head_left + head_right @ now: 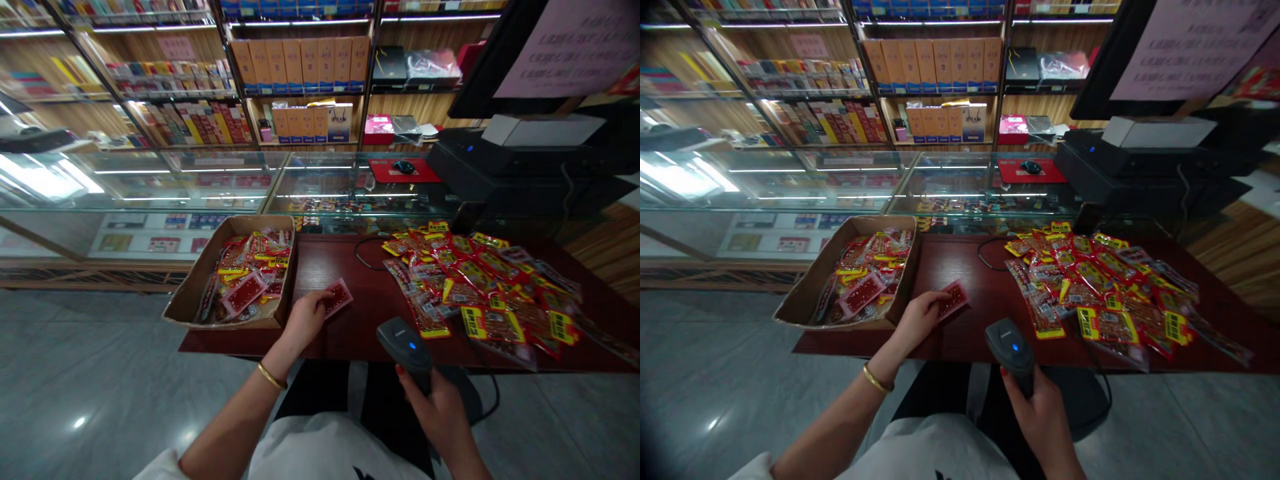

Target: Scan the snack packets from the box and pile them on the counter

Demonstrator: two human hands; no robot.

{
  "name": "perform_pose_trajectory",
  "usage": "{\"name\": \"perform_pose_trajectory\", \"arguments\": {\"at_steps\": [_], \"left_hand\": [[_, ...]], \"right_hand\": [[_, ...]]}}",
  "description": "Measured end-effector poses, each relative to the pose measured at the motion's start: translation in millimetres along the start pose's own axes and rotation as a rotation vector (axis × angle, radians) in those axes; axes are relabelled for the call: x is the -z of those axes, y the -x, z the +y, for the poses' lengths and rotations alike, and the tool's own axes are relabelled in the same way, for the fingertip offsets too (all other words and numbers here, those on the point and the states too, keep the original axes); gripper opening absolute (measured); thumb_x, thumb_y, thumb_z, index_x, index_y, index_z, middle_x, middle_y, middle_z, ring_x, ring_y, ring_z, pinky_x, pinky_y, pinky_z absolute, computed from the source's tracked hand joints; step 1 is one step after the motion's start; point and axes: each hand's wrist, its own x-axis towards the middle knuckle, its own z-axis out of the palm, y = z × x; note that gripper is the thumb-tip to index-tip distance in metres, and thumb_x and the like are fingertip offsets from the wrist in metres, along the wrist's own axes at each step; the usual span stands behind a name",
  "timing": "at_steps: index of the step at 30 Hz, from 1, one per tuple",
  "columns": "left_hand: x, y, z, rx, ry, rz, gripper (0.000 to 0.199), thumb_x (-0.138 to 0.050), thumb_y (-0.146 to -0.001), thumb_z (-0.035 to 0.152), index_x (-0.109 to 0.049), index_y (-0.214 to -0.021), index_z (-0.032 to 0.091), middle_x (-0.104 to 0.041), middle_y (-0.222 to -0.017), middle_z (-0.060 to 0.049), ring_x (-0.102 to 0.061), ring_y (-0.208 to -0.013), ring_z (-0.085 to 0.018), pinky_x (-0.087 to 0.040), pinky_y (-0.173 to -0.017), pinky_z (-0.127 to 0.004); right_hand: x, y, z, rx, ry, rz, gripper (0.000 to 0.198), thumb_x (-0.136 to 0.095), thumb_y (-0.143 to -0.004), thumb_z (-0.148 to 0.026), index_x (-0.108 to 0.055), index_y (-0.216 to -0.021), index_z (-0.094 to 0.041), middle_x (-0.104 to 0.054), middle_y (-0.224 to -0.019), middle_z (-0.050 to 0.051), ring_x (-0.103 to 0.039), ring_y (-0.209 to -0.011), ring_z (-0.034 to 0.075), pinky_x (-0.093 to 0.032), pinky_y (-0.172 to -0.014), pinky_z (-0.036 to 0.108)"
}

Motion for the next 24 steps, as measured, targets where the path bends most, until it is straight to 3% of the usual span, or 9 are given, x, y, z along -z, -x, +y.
{"name": "perform_pose_trajectory", "arguments": {"at_steps": [2,6,12,14,18,20,24], "left_hand": [[2,2,1,-0.029,-0.203,0.008,0.032,-0.059,-0.086,0.014,-0.07,-0.115,0.02,-0.07,-0.117,-0.009,-0.068,-0.106,-0.024,-0.051,-0.098,-0.036],[2,5,1,0.016,-0.446,0.033,0.046,-0.078,-0.076,0.021,-0.062,-0.119,0.019,-0.063,-0.117,-0.01,-0.064,-0.109,-0.027,-0.05,-0.098,-0.038],[0,4,-3,0.057,-0.433,0.111,0.057,-0.067,-0.077,0.007,-0.055,-0.131,0.02,-0.061,-0.12,-0.012,-0.064,-0.107,-0.025,-0.049,-0.095,-0.035],[-1,2,-5,0.026,-0.314,0.134,0.051,-0.063,-0.082,0.01,-0.059,-0.131,0.021,-0.062,-0.118,-0.011,-0.064,-0.105,-0.024,-0.049,-0.096,-0.036],[-5,-4,-11,0.043,0.202,0.097,0.022,-0.057,-0.093,0.028,-0.074,-0.103,0.018,-0.069,-0.107,-0.008,-0.066,-0.102,-0.023,-0.05,-0.095,-0.036],[-7,-6,-12,0.14,0.463,0.033,0.023,-0.061,-0.09,0.034,-0.075,-0.098,0.016,-0.072,-0.097,-0.008,-0.068,-0.092,-0.023,-0.052,-0.089,-0.036],[-11,-7,-8,0.24,0.869,-0.036,0.037,-0.072,-0.078,0.026,-0.071,-0.114,0.016,-0.076,-0.098,-0.008,-0.071,-0.088,-0.023,-0.053,-0.087,-0.037]], "right_hand": [[-1,0,0,0.001,0.0,0.011,0.049,-0.059,-0.089,-0.066,-0.077,-0.091,-0.02,-0.072,-0.056,0.004,-0.07,-0.053,0.024,-0.051,-0.053,0.029],[-3,-1,-2,0.006,-0.014,0.003,0.049,-0.059,-0.09,-0.065,-0.076,-0.092,-0.02,-0.074,-0.061,0.004,-0.071,-0.055,0.024,-0.051,-0.055,0.028],[-4,-3,0,0.017,-0.013,-0.037,0.05,-0.057,-0.092,-0.063,-0.076,-0.1,-0.018,-0.075,-0.064,0.005,-0.07,-0.054,0.023,-0.051,-0.054,0.028],[-5,-3,1,0.013,-0.011,-0.028,0.051,-0.057,-0.092,-0.064,-0.076,-0.1,-0.018,-0.076,-0.066,0.005,-0.07,-0.055,0.023,-0.052,-0.055,0.028],[-5,-2,3,0.017,-0.01,-0.033,0.051,-0.057,-0.092,-0.064,-0.076,-0.1,-0.017,-0.077,-0.067,0.006,-0.071,-0.055,0.023,-0.053,-0.055,0.029],[-5,-2,3,0.02,-0.004,-0.043,0.051,-0.057,-0.092,-0.063,-0.076,-0.101,-0.017,-0.077,-0.069,0.006,-0.072,-0.056,0.024,-0.054,-0.057,0.029],[-4,-1,1,0.021,0.009,-0.05,0.05,-0.056,-0.093,-0.062,-0.076,-0.104,-0.018,-0.078,-0.07,0.007,-0.073,-0.059,0.025,-0.054,-0.057,0.029]]}}
